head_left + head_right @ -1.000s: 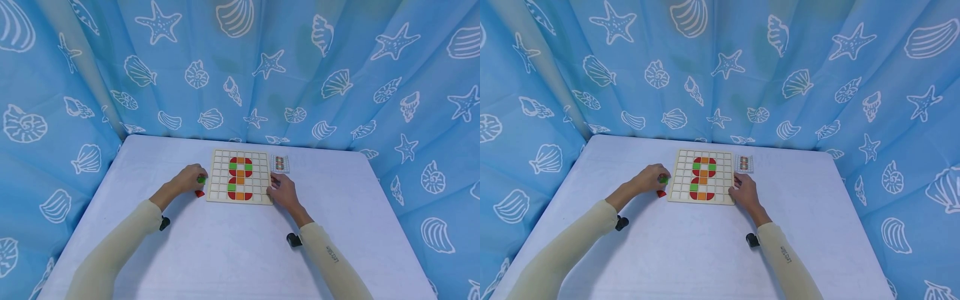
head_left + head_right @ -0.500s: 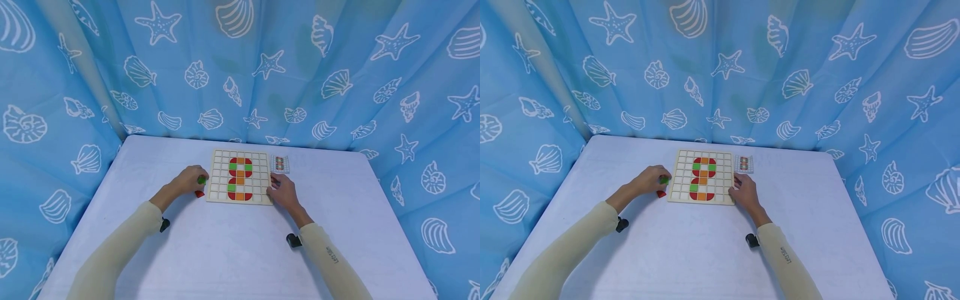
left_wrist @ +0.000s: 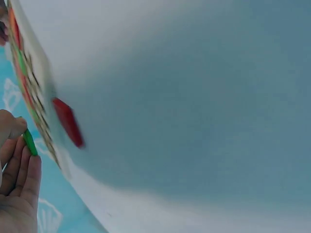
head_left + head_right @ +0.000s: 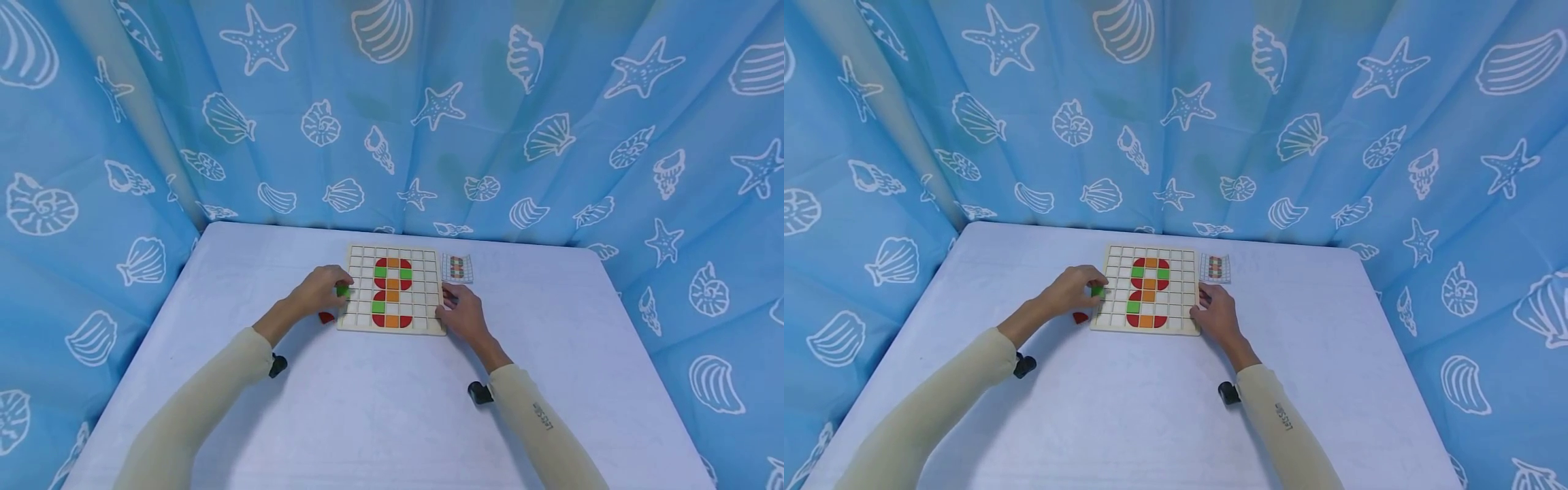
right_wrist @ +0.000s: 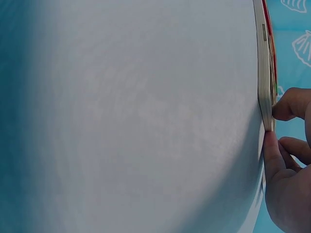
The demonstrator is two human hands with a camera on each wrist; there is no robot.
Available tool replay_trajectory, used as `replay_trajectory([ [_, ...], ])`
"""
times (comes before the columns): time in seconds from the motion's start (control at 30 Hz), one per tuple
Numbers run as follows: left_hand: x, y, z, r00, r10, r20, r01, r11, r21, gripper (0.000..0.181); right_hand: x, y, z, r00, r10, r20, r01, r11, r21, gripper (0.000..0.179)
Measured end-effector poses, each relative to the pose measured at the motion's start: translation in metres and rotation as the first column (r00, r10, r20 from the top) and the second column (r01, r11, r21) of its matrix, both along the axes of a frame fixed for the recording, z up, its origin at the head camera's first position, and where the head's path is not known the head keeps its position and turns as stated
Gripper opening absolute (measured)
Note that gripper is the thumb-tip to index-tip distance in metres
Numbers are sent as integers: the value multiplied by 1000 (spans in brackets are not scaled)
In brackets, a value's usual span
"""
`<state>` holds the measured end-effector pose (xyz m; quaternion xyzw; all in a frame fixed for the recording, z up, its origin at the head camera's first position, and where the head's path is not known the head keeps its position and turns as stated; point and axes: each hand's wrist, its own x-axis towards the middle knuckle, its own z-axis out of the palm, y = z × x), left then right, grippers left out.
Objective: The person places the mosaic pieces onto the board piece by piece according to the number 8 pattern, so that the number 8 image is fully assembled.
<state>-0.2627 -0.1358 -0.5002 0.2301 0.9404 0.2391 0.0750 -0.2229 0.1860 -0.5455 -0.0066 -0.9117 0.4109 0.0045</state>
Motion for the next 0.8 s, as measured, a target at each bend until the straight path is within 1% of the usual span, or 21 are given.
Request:
replay_trajectory([
  [0.17,2,20,3,999,-14,31,14,1000,10,43,0,0,-1,1000,3,12,-2,1000,-27,58],
  [0.27,3,32,3,999,-38,30,38,999,8,44,-1,1,-1,1000,-3,20,3,1000,-26,59],
  [0.4,6,48,-3,995,-101,15,101,995,9,40,-1,1,0,1000,-8,17,8,1000,-11,58],
  [0.5,9,60,-8,987,-163,-1,163,987,0,38,-1,0,0,1000,-8,6,8,1000,-4,57],
  [0.63,11,75,-11,970,-238,-37,238,971,-7,36,-1,0,0,1000,-7,1,7,1000,4,57],
  [0.7,11,83,-11,965,-259,-48,259,966,-4,36,-1,0,0,1000,-6,9,6,1000,5,57],
  [0.8,12,93,-12,961,-270,-54,271,963,3,39,0,0,0,1000,-12,16,12,1000,7,57],
])
